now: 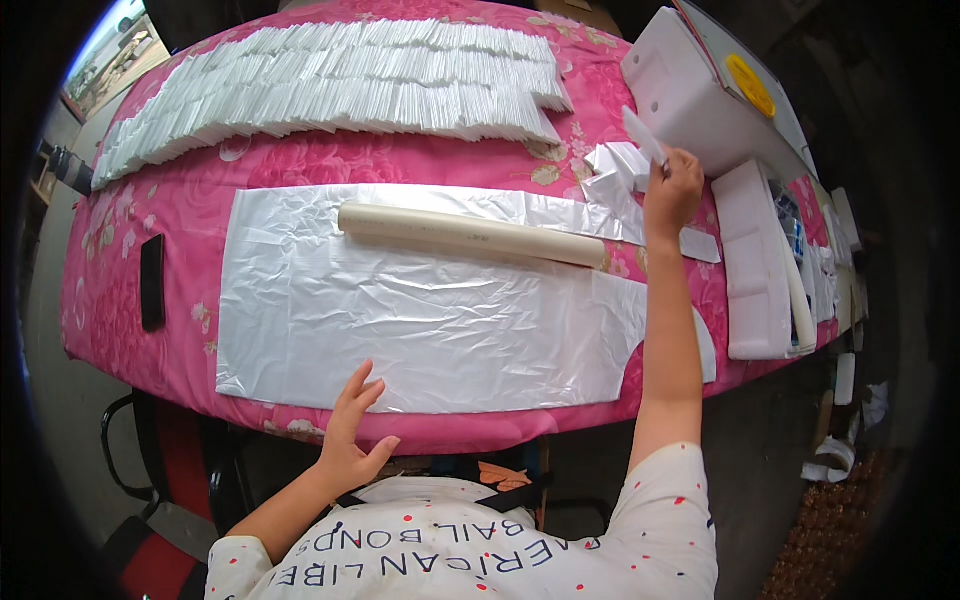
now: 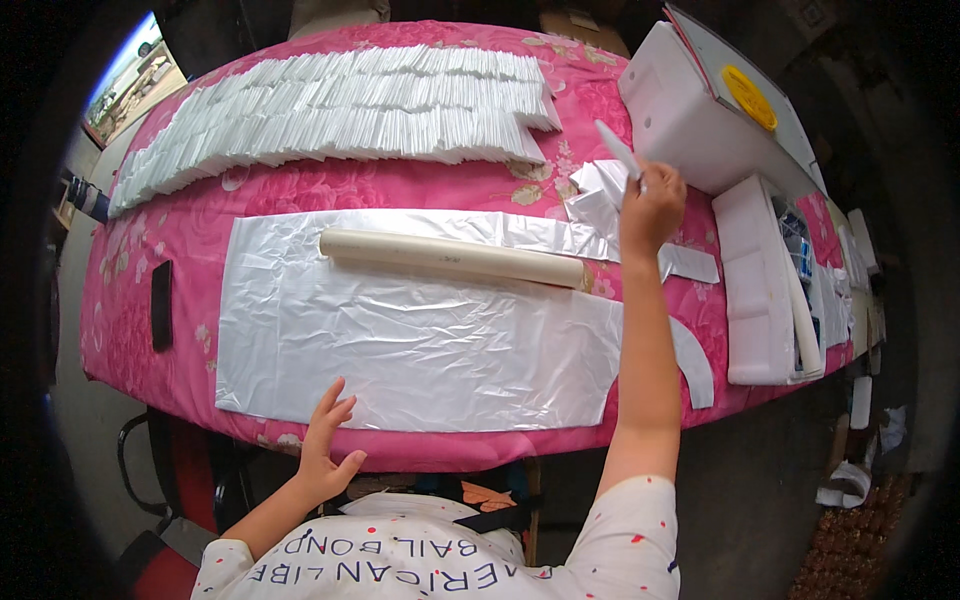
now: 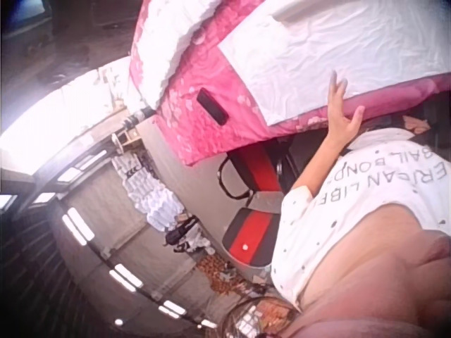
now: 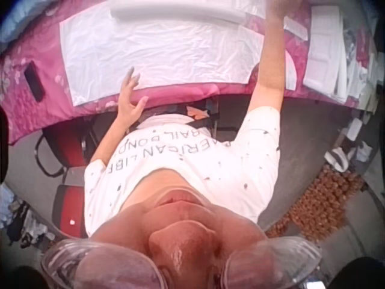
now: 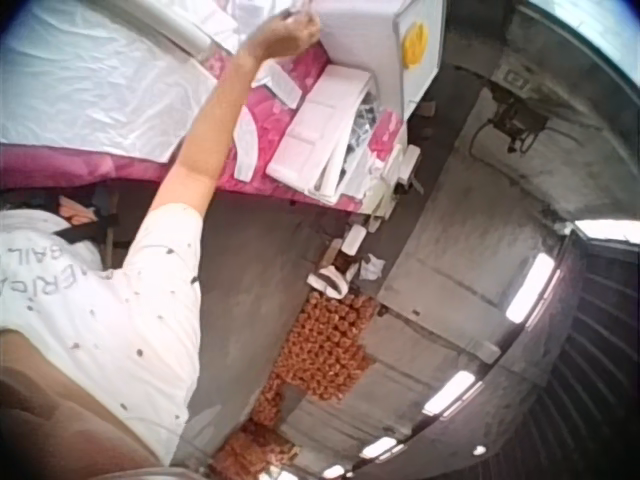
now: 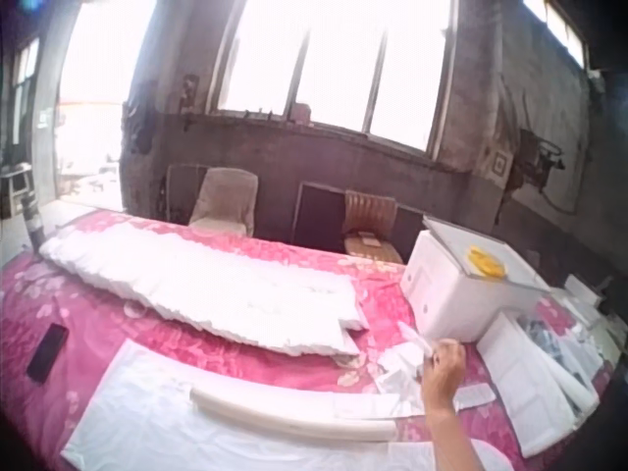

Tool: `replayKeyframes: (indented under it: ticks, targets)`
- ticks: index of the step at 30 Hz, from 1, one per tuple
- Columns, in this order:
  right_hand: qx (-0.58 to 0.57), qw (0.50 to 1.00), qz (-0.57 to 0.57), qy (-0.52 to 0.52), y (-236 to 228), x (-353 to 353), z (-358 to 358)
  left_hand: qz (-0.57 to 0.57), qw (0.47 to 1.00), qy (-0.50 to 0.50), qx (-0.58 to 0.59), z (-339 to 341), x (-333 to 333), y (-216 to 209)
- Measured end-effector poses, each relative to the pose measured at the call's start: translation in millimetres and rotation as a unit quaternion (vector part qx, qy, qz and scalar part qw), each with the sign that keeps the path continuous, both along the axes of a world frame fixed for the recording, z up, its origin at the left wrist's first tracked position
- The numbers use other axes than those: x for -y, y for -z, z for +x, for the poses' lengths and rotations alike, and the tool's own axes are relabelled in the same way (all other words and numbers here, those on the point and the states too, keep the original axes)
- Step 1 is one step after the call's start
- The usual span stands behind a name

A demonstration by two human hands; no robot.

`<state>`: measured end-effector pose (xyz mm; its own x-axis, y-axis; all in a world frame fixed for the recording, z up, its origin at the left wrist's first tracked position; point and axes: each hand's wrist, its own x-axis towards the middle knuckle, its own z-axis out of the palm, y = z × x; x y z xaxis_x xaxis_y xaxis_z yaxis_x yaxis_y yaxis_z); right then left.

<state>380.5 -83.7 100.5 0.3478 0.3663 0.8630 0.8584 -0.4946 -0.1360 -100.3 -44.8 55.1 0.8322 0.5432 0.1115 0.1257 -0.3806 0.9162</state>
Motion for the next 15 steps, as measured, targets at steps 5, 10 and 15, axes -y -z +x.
replayKeyframes:
  ticks: [5,10,15]
  targets:
    - [-0.091,0.942,-0.277,0.164,36.5,-9.2,84.0,0.078,0.997,-0.003,0.001,0.9,-3.1,2.2]
    - [0.026,0.971,-0.195,0.132,62.7,-17.8,46.6,0.096,0.995,-0.026,-0.02,-7.6,-6.6,11.1]
    - [-0.177,0.914,-0.245,-0.269,60.5,-9.9,-106.3,0.124,0.992,0.025,-0.026,10.4,-18.0,13.1]
